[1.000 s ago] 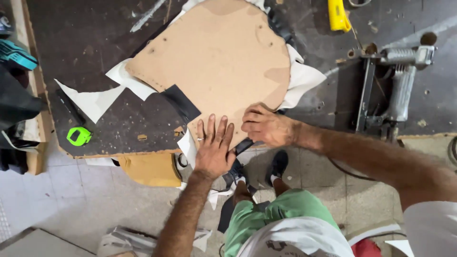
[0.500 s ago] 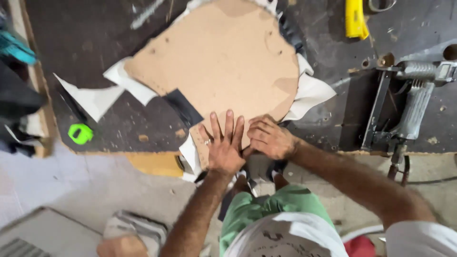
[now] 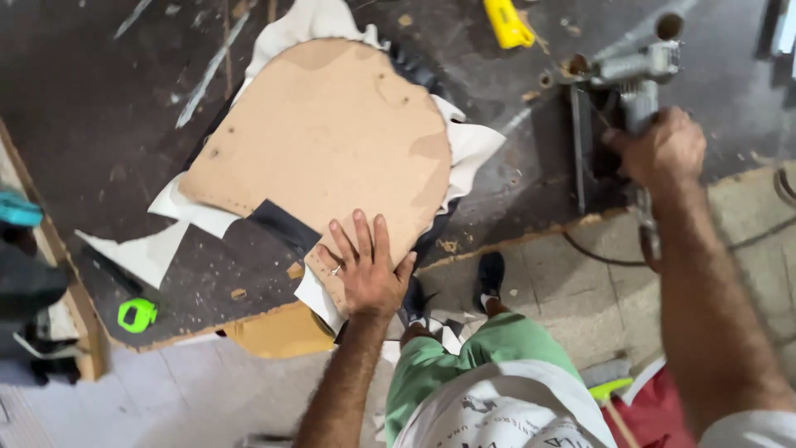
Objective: Stapling vinyl fabric to a wooden furniture frame and trimming the excess material with a utility knife
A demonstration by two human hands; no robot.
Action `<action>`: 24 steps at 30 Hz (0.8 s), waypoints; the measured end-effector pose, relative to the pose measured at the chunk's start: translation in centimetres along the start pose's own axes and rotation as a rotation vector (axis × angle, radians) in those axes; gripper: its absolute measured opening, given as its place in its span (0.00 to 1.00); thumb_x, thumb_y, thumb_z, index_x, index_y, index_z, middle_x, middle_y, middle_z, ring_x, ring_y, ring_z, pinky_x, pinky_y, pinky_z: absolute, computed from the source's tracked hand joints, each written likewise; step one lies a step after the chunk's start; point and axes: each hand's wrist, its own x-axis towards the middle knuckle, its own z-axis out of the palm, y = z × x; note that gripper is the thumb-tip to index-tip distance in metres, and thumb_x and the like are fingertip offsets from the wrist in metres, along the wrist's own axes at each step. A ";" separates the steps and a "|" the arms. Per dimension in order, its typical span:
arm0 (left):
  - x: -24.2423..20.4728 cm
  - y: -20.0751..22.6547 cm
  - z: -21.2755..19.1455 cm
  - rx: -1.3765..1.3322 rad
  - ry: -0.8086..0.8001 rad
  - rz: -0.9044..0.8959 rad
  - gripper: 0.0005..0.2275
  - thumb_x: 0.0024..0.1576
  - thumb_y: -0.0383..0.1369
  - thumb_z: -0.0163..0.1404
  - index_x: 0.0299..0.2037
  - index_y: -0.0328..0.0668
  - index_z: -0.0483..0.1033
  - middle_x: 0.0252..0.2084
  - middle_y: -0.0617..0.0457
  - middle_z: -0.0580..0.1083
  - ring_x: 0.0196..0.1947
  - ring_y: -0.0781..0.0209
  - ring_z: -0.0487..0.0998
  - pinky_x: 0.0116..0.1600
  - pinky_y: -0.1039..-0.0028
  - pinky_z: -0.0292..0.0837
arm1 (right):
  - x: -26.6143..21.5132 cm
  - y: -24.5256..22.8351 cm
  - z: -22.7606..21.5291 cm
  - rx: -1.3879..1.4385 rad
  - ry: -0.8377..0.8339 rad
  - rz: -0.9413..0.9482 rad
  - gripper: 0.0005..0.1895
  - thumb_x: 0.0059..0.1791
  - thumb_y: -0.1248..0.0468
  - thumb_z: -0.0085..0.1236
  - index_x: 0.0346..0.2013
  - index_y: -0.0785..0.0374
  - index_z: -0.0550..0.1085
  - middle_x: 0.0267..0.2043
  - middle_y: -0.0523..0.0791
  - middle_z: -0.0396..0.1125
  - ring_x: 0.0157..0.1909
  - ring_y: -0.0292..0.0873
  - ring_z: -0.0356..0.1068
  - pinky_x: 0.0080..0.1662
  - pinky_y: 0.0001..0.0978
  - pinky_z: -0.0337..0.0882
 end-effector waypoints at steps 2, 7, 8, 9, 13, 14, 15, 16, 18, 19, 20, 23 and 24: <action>0.6 0.0 -0.6 0.022 0.061 0.000 0.35 0.64 0.59 0.41 0.74 0.42 0.58 0.78 0.39 0.51 0.75 0.18 0.47 0.69 0.23 0.40 | -2.4 -3.2 -5.6 0.414 -0.296 0.179 0.25 0.54 0.58 0.63 0.60 0.72 0.71 0.52 0.57 0.72 0.45 0.55 0.76 0.40 0.42 0.79; -0.7 0.2 -0.3 -0.019 0.055 -0.006 0.38 0.56 0.57 0.48 0.73 0.44 0.59 0.77 0.39 0.52 0.74 0.20 0.46 0.68 0.24 0.40 | -15.6 -1.3 -1.3 1.105 -0.348 0.151 0.12 0.37 0.76 0.58 0.35 0.69 0.73 0.25 0.51 0.71 0.25 0.48 0.72 0.29 0.41 0.72; 0.4 0.0 0.1 -0.060 0.217 0.025 0.39 0.50 0.52 0.58 0.71 0.42 0.64 0.75 0.37 0.57 0.72 0.18 0.51 0.65 0.24 0.43 | -18.5 -2.3 -0.9 1.298 -0.325 0.122 0.06 0.36 0.74 0.59 0.26 0.65 0.73 0.22 0.50 0.69 0.24 0.47 0.71 0.34 0.42 0.73; 0.7 0.0 0.2 -0.065 0.231 0.052 0.39 0.50 0.52 0.58 0.71 0.42 0.64 0.75 0.37 0.57 0.72 0.18 0.51 0.65 0.24 0.43 | -20.2 -3.2 0.1 1.315 -0.298 0.127 0.06 0.36 0.74 0.59 0.26 0.65 0.73 0.22 0.50 0.69 0.24 0.47 0.71 0.34 0.42 0.73; -0.2 -0.1 0.6 -0.033 0.208 0.049 0.36 0.56 0.56 0.51 0.71 0.43 0.62 0.76 0.37 0.56 0.73 0.19 0.49 0.66 0.24 0.40 | -27.3 -6.8 4.9 1.854 -0.705 0.508 0.06 0.46 0.67 0.57 0.34 0.64 0.69 0.19 0.42 0.57 0.16 0.41 0.59 0.26 0.43 0.67; -0.3 -0.4 0.8 -0.037 0.209 0.052 0.37 0.56 0.56 0.51 0.71 0.42 0.62 0.75 0.35 0.56 0.73 0.18 0.49 0.66 0.23 0.38 | -28.8 -8.0 6.2 1.951 -0.753 0.520 0.08 0.45 0.69 0.56 0.37 0.67 0.67 0.20 0.41 0.54 0.17 0.41 0.56 0.27 0.45 0.66; -0.3 -0.5 0.8 -0.038 0.203 0.070 0.37 0.56 0.56 0.51 0.71 0.42 0.62 0.75 0.35 0.56 0.73 0.18 0.49 0.66 0.23 0.38 | -29.6 -8.6 7.0 1.965 -0.741 0.532 0.08 0.45 0.69 0.56 0.37 0.67 0.67 0.20 0.41 0.54 0.17 0.41 0.56 0.27 0.45 0.66; -0.4 -0.5 0.9 -0.010 0.228 0.070 0.35 0.58 0.56 0.49 0.71 0.42 0.63 0.75 0.35 0.57 0.72 0.19 0.50 0.66 0.24 0.42 | -30.5 -9.2 7.7 1.974 -0.751 0.555 0.09 0.46 0.70 0.56 0.38 0.67 0.67 0.21 0.42 0.54 0.17 0.41 0.55 0.28 0.46 0.67; -0.6 -0.6 1.4 0.013 0.245 0.087 0.34 0.59 0.56 0.48 0.70 0.42 0.64 0.74 0.35 0.58 0.72 0.19 0.52 0.65 0.25 0.46 | -31.9 -10.3 8.9 1.992 -0.748 0.594 0.09 0.46 0.71 0.55 0.39 0.67 0.67 0.21 0.42 0.54 0.17 0.41 0.55 0.30 0.47 0.67; -0.7 -0.8 1.9 0.013 0.260 0.090 0.33 0.61 0.56 0.44 0.70 0.42 0.64 0.75 0.35 0.57 0.72 0.18 0.52 0.64 0.25 0.46 | -32.4 -10.9 9.4 2.011 -0.753 0.619 0.08 0.46 0.71 0.54 0.39 0.66 0.67 0.22 0.42 0.54 0.18 0.40 0.55 0.30 0.46 0.67; -0.5 -0.9 2.3 0.012 0.283 0.093 0.32 0.63 0.56 0.40 0.71 0.43 0.64 0.75 0.35 0.56 0.72 0.18 0.51 0.63 0.25 0.47 | -32.6 -11.5 9.8 2.033 -0.756 0.635 0.08 0.47 0.71 0.53 0.39 0.65 0.67 0.23 0.41 0.54 0.19 0.39 0.55 0.31 0.45 0.67; -0.7 -1.2 2.5 -0.008 0.311 0.105 0.33 0.63 0.58 0.37 0.71 0.44 0.62 0.75 0.36 0.56 0.72 0.17 0.51 0.62 0.25 0.47 | -33.5 -13.0 9.7 2.048 -0.756 0.714 0.07 0.47 0.69 0.52 0.38 0.62 0.66 0.24 0.40 0.55 0.21 0.38 0.56 0.34 0.43 0.68; -0.6 -1.4 2.9 -0.009 0.314 0.114 0.33 0.63 0.58 0.37 0.71 0.44 0.62 0.75 0.36 0.56 0.72 0.17 0.51 0.62 0.25 0.47 | -33.3 -13.5 9.9 2.057 -0.749 0.713 0.07 0.47 0.69 0.52 0.38 0.62 0.66 0.24 0.40 0.55 0.21 0.38 0.56 0.34 0.43 0.68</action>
